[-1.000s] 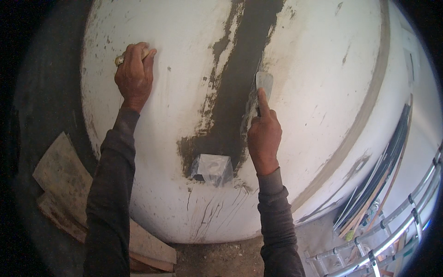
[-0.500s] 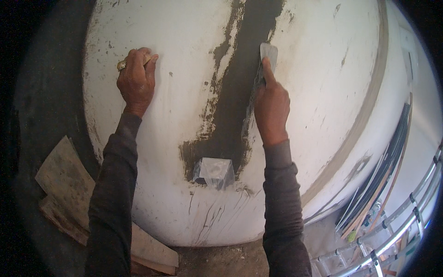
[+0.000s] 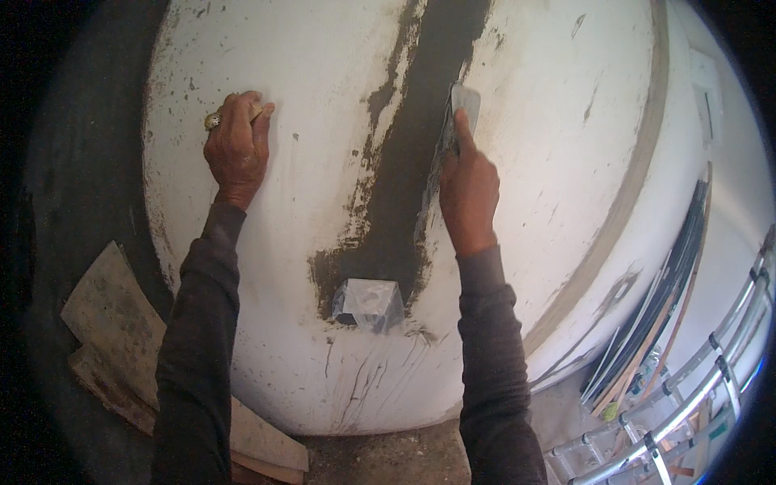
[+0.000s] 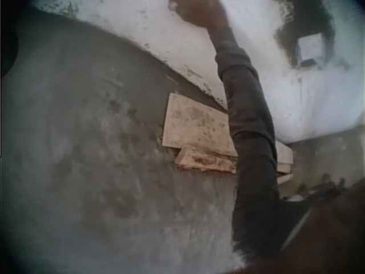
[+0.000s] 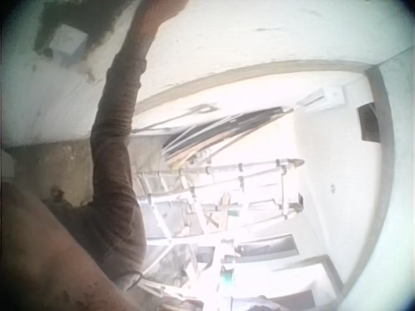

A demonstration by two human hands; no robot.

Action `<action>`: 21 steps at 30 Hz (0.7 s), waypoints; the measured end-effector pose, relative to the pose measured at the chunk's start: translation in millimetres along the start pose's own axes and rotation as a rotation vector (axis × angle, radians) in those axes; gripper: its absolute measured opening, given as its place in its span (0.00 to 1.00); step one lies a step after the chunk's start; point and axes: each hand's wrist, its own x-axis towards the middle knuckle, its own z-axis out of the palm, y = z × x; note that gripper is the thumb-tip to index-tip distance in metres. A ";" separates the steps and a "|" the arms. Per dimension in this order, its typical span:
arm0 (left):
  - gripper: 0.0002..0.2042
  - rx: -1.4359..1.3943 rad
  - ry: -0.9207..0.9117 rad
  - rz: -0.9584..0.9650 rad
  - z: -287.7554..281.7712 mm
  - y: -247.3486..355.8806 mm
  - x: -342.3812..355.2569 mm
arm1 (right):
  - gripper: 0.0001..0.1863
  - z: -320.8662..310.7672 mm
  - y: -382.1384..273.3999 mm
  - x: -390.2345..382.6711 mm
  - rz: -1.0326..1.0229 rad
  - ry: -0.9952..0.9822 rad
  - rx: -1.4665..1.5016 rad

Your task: The person applies plaster to a section of a wall using a putty knife.

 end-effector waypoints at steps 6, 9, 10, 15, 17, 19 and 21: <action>0.11 0.026 -0.006 -0.006 -2.6 1.5 2.6 | 0.34 -4.5 -5.1 22.0 -0.007 0.005 -0.037; 0.10 -0.039 0.011 -0.012 -1.8 1.6 3.1 | 0.35 -11.6 -12.5 32.6 0.056 -0.026 -0.012; 0.10 -0.031 0.005 -0.015 -3.3 0.7 3.0 | 0.35 -7.9 -11.1 27.9 0.034 -0.019 -0.001; 0.10 -0.019 -0.029 -0.016 -1.8 0.9 0.4 | 0.35 -5.1 -2.4 16.2 0.008 -0.014 -0.030; 0.10 -0.007 0.002 0.020 0.5 7.8 4.8 | 0.34 -14.2 4.9 38.7 -0.014 0.031 -0.037; 0.10 -0.018 0.039 0.004 -0.6 0.4 3.1 | 0.34 -15.7 2.8 67.6 -0.061 0.056 -0.049; 0.10 -0.032 0.053 0.004 -1.0 1.3 3.2 | 0.34 -7.2 5.3 56.4 -0.070 0.066 -0.043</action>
